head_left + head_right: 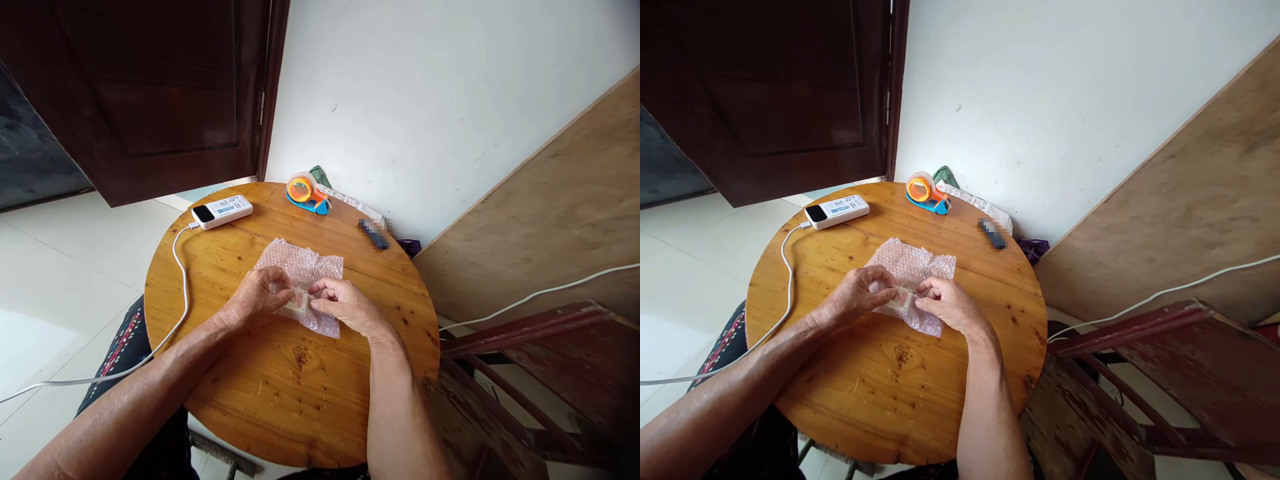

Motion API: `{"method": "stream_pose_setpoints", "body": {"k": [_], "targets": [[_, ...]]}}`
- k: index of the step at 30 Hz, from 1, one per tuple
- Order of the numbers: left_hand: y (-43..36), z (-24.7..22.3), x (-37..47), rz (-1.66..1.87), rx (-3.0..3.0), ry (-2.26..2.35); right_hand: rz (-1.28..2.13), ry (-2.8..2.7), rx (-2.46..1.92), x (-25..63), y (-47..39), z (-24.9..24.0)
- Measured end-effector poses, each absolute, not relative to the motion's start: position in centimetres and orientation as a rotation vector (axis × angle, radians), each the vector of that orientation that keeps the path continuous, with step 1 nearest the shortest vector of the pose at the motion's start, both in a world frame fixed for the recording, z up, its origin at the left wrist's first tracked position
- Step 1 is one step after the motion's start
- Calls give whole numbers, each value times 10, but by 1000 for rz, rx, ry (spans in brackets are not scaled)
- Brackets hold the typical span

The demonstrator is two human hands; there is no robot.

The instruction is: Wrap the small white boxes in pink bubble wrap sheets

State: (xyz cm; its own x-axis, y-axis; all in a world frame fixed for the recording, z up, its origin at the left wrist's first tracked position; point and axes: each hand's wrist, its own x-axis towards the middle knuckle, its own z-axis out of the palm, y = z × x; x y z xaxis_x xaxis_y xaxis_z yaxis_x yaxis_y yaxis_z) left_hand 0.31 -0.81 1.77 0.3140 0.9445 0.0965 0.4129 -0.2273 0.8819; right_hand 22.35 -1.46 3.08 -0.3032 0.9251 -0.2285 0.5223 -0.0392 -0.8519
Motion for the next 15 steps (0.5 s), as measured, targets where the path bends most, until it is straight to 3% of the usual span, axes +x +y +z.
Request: {"method": "stream_pose_setpoints", "body": {"k": [8, 15], "targets": [[-8, 20, 4, 837, 1790, 1225, 1079, -1839, -1583, 229, -12, 26], [-7, 19, 3, 824, 1783, 1216, 272, -1838, -1323, 202, -24, 38]]}}
